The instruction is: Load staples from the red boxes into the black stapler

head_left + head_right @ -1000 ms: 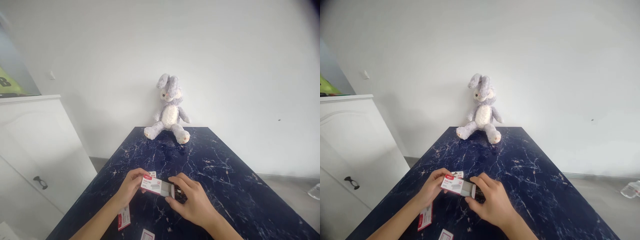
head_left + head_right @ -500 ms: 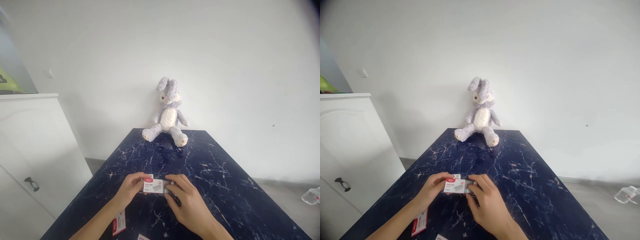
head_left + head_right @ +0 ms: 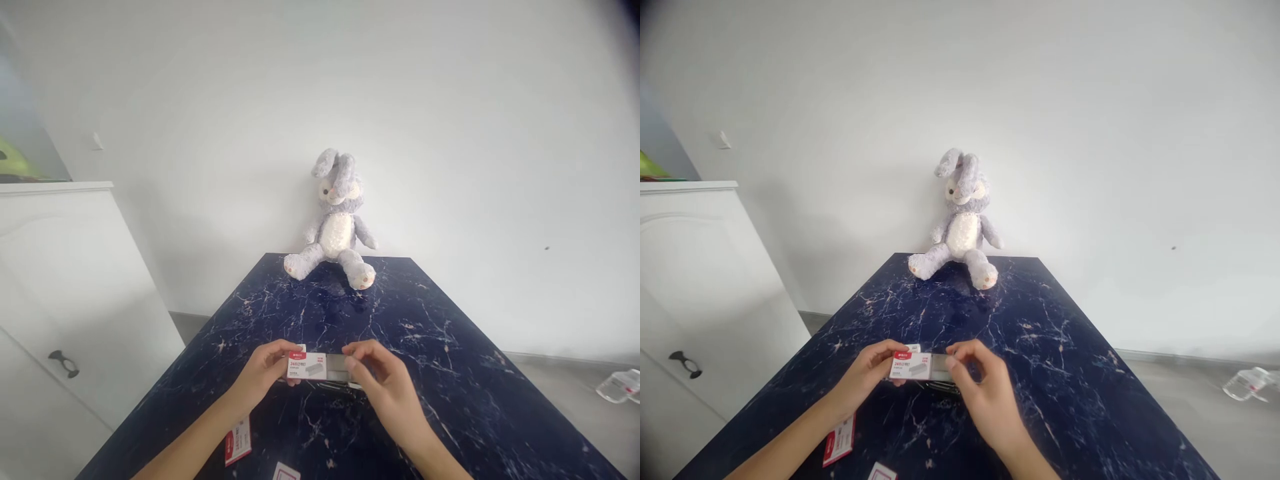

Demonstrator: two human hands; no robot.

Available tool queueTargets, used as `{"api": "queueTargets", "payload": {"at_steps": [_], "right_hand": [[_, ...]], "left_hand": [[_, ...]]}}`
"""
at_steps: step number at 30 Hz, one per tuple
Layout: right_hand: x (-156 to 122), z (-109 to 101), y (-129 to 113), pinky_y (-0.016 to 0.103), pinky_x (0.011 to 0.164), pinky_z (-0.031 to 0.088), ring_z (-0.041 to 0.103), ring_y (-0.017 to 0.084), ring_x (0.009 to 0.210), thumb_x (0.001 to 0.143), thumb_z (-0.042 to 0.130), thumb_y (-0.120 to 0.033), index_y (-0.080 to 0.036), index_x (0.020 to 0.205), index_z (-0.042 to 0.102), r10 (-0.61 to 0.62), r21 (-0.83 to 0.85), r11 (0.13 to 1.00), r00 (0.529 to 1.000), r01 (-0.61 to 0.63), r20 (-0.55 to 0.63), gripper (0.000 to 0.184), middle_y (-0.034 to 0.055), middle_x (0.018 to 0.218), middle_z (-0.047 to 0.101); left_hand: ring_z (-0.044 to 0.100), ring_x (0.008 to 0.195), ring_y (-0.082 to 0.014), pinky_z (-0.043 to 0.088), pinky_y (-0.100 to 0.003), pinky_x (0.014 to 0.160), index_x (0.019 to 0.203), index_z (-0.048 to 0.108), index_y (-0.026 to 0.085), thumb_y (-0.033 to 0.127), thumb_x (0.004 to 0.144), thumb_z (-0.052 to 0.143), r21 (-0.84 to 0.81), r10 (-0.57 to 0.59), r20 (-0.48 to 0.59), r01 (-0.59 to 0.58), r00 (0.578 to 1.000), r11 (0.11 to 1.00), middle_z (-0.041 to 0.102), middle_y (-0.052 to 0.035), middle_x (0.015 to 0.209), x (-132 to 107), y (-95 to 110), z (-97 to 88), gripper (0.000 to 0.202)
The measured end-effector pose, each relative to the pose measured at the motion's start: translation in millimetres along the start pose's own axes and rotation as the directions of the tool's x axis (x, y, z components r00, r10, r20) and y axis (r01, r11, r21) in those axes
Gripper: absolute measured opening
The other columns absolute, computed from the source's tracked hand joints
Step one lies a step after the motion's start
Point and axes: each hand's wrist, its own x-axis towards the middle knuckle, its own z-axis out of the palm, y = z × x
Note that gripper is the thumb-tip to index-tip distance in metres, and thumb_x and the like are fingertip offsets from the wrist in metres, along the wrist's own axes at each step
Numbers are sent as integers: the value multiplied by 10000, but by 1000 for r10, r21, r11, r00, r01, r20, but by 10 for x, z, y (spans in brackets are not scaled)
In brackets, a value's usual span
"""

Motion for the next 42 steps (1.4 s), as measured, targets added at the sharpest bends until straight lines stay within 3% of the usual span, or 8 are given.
{"api": "queueTargets", "payload": {"at_steps": [3, 6, 13, 17, 25, 30, 35, 42], "right_hand": [[28, -15, 84, 307, 747, 540, 658, 234, 919, 875, 624, -476, -222, 1016, 580, 82, 120, 991, 989, -67, -123, 294, 82, 997, 697], [62, -48, 140, 304, 729, 543, 663, 218, 844, 883, 602, -499, -226, 1112, 600, 80, 43, 996, 978, -73, -192, 356, 74, 988, 695], [72, -55, 60, 262, 618, 512, 611, 172, 687, 939, 518, -463, -233, 1119, 687, 66, -95, 994, 992, -56, 104, 337, 31, 820, 690], [45, -7, 35, 254, 610, 490, 590, 164, 709, 953, 511, -439, -260, 1204, 677, 26, -141, 990, 989, -5, 143, 350, 39, 902, 685], [18, 2, 32, 245, 573, 431, 530, 143, 661, 975, 482, -418, -270, 1233, 662, -25, -190, 980, 980, 64, 199, 348, 16, 777, 600], [-30, 36, -84, 247, 602, 404, 517, 133, 672, 982, 483, -370, -269, 1122, 706, -103, -218, 961, 950, 172, 295, 283, 7, 768, 593], [-110, 139, -142, 246, 657, 418, 544, 132, 704, 975, 490, -313, -254, 949, 726, -162, -207, 941, 893, 268, 420, 245, 5, 761, 610], [-93, 95, -65, 223, 639, 479, 622, 133, 695, 914, 590, -339, -282, 1103, 713, -78, -187, 970, 925, 157, 373, 233, 7, 874, 715]], "left_hand": [[670, 776, -210, 537, -302, 699, 1043, 702, 183, 470, 892, 623, -34, -28, -45, 26, 999, 999, 732, -92, 925, 6, -31, -3, 333], [662, 750, -191, 531, -298, 692, 1054, 692, 189, 473, 882, 641, -90, -45, -84, 38, 995, 995, 729, -92, 961, 11, -75, 3, 336], [650, 693, -170, 509, -277, 650, 1015, 685, 185, 435, 865, 682, -238, -27, -164, -13, 986, 971, 726, -71, 843, 28, -73, 13, 291], [662, 729, -180, 514, -283, 662, 1028, 677, 171, 415, 868, 688, -246, -8, -148, -29, 989, 969, 722, -92, 901, 11, -23, -31, 292], [659, 861, -219, 516, -307, 713, 1052, 678, 217, 477, 801, 743, -364, 67, 78, -34, 995, 931, 708, -88, 979, -53, -86, -127, 367], [550, 1211, -348, 424, -451, 995, 1270, 603, 235, 645, 636, 775, -329, 129, 267, -35, 955, 944, 597, -162, 1324, -122, 33, -99, 774], [425, 1345, -398, 297, -562, 1089, 1388, 515, 253, 611, 678, 769, -365, 185, 401, -28, 898, 931, 505, -191, 1433, -162, 91, -27, 834], [495, 1287, -379, 301, -543, 1091, 1338, 555, 224, 530, 695, 809, -371, 122, 410, 44, 904, 927, 563, -187, 1361, -123, 42, -51, 756]]}}
